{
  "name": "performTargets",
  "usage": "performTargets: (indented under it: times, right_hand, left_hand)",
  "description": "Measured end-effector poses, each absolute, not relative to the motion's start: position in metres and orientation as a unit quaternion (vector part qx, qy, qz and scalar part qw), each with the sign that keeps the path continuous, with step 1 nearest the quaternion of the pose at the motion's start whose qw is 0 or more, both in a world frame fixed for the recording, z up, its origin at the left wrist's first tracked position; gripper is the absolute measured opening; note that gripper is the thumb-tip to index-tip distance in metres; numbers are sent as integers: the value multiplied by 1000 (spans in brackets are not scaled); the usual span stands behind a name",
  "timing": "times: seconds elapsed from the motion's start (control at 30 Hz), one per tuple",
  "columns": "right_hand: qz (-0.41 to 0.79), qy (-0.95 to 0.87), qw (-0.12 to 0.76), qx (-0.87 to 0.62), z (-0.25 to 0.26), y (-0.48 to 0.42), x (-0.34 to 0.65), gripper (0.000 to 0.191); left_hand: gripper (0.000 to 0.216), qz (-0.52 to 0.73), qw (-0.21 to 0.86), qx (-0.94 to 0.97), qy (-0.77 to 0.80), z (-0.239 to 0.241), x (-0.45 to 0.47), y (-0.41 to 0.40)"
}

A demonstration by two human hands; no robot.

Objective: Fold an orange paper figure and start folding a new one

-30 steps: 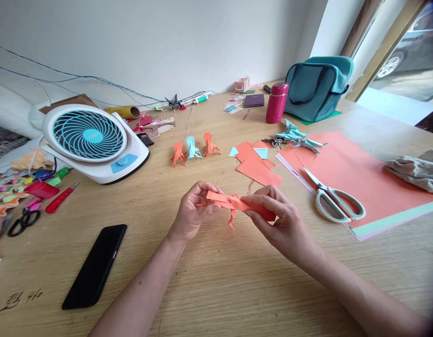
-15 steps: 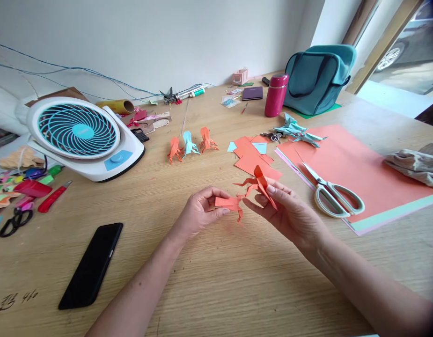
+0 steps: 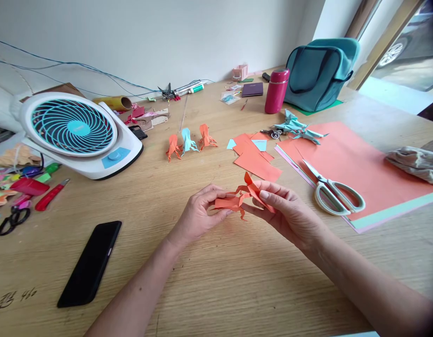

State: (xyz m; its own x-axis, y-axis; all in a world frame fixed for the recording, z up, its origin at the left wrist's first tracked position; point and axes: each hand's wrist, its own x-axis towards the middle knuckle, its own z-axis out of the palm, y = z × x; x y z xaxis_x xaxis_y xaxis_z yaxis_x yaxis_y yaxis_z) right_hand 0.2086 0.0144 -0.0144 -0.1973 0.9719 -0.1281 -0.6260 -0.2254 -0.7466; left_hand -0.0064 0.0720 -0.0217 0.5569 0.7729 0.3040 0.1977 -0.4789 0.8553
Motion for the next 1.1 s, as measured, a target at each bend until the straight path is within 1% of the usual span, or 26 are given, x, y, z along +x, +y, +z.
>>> performTargets:
  times: [0.17, 0.3, 0.5, 0.7, 0.97, 1.1]
  right_hand:
    - [724, -315, 527, -315, -17, 15, 210, 18]
    - [718, -320, 523, -330, -17, 16, 209, 17]
    - [705, -323, 526, -350, -20, 17, 206, 21]
    - [715, -320, 529, -326, -20, 16, 205, 18]
    - [692, -360, 520, -348, -27, 17, 207, 24]
    - [689, -376, 514, -347, -30, 17, 207, 22]
  left_hand:
    - [25, 329, 313, 833, 315, -14, -4, 67]
    - [24, 318, 274, 854, 308, -10, -3, 64]
    - [20, 297, 282, 859, 306, -10, -4, 63]
    - [20, 295, 290, 852, 320, -11, -3, 64]
    - [14, 284, 293, 862, 300, -9, -2, 63]
    - [18, 268, 300, 865, 299, -7, -3, 63]
